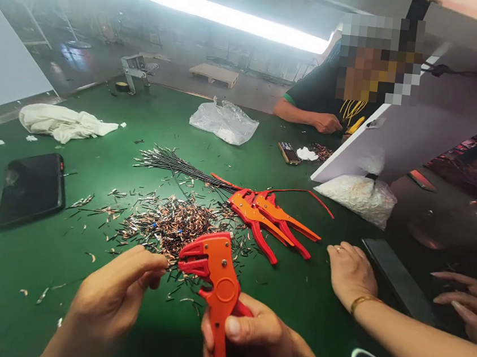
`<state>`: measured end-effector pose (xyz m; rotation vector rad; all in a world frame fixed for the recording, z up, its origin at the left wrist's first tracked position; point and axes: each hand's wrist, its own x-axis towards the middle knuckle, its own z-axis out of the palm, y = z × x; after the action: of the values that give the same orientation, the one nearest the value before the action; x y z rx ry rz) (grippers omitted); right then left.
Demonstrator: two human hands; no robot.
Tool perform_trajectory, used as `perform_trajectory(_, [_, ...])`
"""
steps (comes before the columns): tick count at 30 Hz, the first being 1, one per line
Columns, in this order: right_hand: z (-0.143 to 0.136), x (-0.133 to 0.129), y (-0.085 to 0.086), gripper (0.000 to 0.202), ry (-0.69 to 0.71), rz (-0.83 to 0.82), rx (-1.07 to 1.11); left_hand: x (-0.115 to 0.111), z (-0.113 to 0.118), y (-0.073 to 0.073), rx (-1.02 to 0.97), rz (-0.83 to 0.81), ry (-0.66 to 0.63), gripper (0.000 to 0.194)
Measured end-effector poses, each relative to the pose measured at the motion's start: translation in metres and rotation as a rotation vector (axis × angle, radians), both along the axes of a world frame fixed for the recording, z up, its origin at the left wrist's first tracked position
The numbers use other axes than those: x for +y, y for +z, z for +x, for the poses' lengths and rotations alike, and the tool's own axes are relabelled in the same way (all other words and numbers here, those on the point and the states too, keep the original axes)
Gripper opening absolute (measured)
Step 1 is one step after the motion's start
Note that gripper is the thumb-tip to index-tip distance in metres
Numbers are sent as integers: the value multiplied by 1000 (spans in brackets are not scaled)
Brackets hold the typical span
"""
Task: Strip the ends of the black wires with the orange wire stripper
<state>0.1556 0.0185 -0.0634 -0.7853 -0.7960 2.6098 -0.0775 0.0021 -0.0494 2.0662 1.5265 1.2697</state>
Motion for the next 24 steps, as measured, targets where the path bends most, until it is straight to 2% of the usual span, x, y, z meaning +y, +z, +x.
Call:
perform_trajectory(7, [-2, -1, 1, 41, -16, 99, -30, 0, -1, 3, 80, 43, 38, 19])
perform_trajectory(13, [-8, -4, -2, 36, -20, 58, -15, 2, -1, 3, 130, 90, 74, 16])
perform_trajectory(21, [-10, 1, -22, 30, -116, 8, 236, 1, 3, -1, 71, 49, 128, 16])
perform_trajectory(24, [-8, 3, -24, 27, -98, -19, 295, 1, 7, -2, 43, 26, 132, 14])
